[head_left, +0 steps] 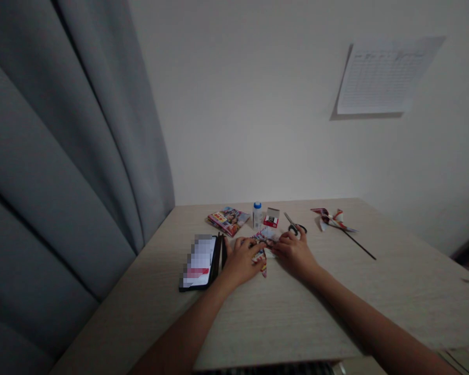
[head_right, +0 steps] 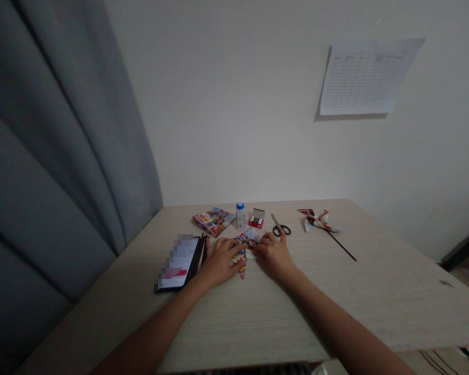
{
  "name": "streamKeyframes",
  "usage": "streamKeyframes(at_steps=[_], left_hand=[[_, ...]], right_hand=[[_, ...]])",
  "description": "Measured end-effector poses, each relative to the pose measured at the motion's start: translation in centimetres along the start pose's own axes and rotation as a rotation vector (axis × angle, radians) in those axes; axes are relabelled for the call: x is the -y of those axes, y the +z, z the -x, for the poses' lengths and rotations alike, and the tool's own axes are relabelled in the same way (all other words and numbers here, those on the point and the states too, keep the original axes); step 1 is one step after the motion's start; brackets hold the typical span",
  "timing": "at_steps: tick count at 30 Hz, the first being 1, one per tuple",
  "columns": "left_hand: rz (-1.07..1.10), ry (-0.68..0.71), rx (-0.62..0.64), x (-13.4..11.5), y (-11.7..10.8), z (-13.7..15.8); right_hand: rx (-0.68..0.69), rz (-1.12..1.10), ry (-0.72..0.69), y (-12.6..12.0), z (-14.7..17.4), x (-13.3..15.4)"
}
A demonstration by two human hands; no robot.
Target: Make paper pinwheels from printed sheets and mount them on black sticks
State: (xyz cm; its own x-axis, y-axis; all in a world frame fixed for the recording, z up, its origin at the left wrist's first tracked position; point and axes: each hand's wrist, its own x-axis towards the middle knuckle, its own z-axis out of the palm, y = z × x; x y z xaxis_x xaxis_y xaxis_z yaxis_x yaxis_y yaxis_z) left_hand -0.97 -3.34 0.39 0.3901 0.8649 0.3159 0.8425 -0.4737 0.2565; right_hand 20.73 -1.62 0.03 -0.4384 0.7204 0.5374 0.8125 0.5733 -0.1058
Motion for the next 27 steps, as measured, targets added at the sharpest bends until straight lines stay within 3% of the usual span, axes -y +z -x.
streamKeyframes(at_steps=[15, 27], left_hand=[[-0.036, 0.02, 0.003, 0.1, 0.3, 0.0], [-0.031, -0.002, 0.022, -0.1, 0.1, 0.0]], right_hand=[[-0.016, 0.01, 0.031, 0.8, 0.2, -0.2], [0.08, -0.073, 0.01, -1.3, 0.1, 0.0]])
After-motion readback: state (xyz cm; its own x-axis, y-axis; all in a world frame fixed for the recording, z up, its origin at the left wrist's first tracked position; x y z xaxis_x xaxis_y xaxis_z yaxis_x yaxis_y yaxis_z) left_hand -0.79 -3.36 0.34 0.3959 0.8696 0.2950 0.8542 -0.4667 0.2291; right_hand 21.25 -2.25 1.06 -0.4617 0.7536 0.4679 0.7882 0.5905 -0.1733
